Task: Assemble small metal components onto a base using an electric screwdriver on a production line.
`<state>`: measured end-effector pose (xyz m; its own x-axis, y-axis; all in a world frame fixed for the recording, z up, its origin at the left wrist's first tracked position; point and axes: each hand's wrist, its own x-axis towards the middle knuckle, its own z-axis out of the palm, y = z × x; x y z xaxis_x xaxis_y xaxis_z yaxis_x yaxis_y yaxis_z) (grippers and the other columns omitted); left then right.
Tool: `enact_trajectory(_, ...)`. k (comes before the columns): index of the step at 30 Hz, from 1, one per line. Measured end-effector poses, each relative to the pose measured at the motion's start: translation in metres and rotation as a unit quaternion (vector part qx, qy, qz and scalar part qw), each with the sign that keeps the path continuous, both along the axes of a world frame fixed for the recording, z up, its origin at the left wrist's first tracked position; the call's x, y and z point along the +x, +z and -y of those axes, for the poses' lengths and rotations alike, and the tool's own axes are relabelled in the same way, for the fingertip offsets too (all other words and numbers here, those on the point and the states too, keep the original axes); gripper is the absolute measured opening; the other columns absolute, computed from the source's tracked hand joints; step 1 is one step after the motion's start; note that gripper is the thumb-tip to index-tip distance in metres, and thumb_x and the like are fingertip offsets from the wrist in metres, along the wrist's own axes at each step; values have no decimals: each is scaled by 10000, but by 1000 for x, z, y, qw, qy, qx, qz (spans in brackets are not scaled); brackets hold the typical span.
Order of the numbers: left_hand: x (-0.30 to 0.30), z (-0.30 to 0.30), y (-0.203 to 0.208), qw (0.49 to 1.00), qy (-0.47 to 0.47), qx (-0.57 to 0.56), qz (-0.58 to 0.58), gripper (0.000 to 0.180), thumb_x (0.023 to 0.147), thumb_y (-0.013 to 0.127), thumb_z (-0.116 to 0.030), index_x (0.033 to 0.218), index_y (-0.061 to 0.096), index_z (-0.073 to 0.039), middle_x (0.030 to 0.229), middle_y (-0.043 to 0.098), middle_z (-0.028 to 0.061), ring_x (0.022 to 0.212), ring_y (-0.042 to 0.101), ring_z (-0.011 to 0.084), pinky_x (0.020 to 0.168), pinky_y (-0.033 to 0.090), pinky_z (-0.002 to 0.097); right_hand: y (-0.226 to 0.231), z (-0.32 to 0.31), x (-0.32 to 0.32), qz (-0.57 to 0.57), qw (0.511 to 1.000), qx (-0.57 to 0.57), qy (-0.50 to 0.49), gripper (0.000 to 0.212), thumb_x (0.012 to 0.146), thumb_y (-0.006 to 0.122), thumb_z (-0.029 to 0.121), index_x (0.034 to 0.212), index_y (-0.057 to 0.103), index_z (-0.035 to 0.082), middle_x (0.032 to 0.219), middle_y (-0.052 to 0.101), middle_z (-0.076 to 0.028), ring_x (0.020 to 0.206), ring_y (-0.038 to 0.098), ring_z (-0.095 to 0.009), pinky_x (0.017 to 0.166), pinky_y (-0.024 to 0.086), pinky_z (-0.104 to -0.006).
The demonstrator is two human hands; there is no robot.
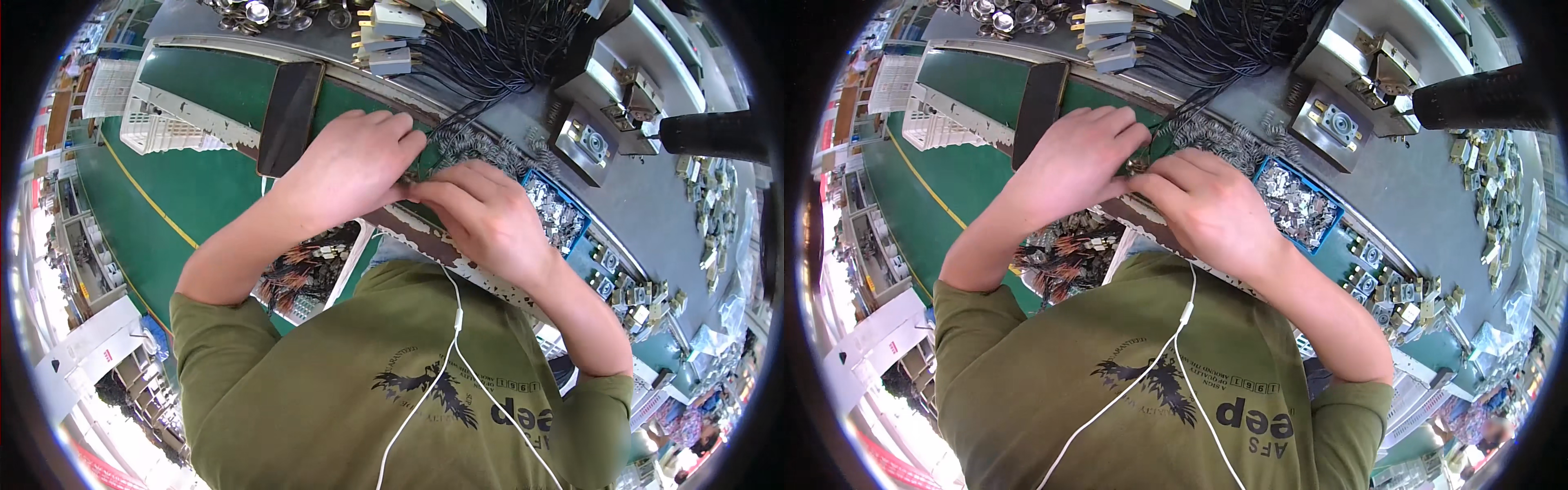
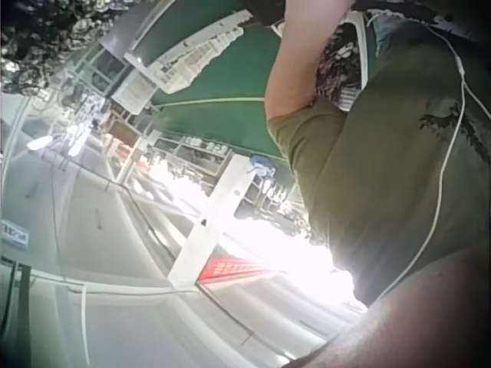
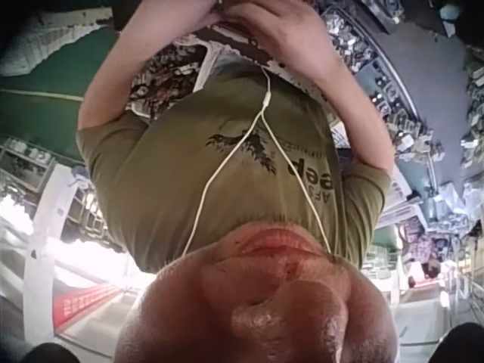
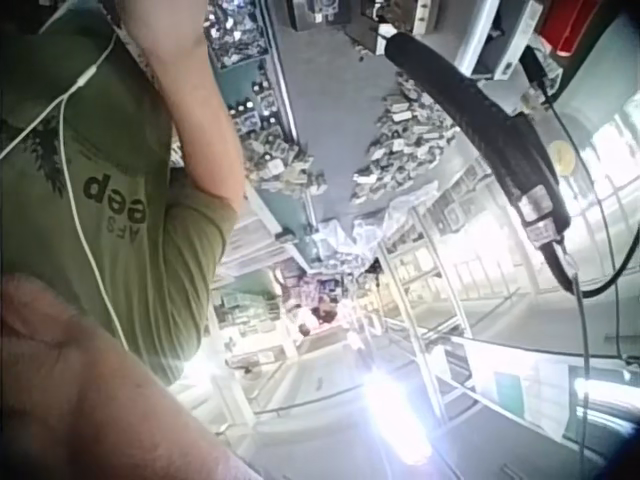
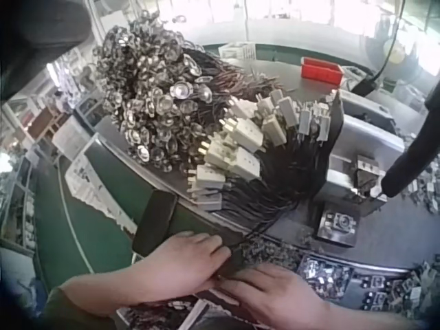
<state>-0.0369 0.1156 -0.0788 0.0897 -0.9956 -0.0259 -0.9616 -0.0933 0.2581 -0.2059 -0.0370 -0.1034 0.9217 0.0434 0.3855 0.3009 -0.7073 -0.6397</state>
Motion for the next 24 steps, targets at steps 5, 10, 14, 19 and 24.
enact_trajectory(5,17,-9,9,999,2,3,-44,350,771,796,-202,1053,639,-68,959,593,99,916,627,322,772,509,441,2,-6,-6,-3,999,3,-45,296,789,722,-37,1069,715,56,1038,697,-95,884,682,-300,772,565,-404)
enact_trajectory(10,26,-4,17,996,-12,38,-79,237,837,772,-225,943,656,-48,916,616,104,911,662,322,788,534,453,-2,-6,10,24,994,-25,-101,270,820,727,-14,1076,720,71,1063,692,-102,905,680,-310,786,564,-400)
enact_trajectory(14,24,-5,11,998,-20,41,-37,249,836,778,-238,911,638,-47,908,607,103,910,658,326,796,534,458,-3,-4,14,-25,990,-76,-116,285,813,747,19,1089,716,83,1003,659,-93,884,653,-298,769,549,-401)
enact_trajectory(19,19,-3,11,998,-29,43,-36,242,836,776,-236,903,637,-50,913,604,101,923,655,321,804,535,450,-6,3,17,-30,985,-127,-113,276,804,749,25,1067,688,84,955,617,-88,852,621,-294,749,534,-408)
enact_trajectory(24,23,-8,12,999,-14,20,-30,216,836,772,-213,935,663,-55,907,608,99,918,657,313,808,536,442,-4,11,12,10,993,-89,-77,218,813,719,1,1014,654,55,1078,640,-95,885,629,-296,768,539,-402)
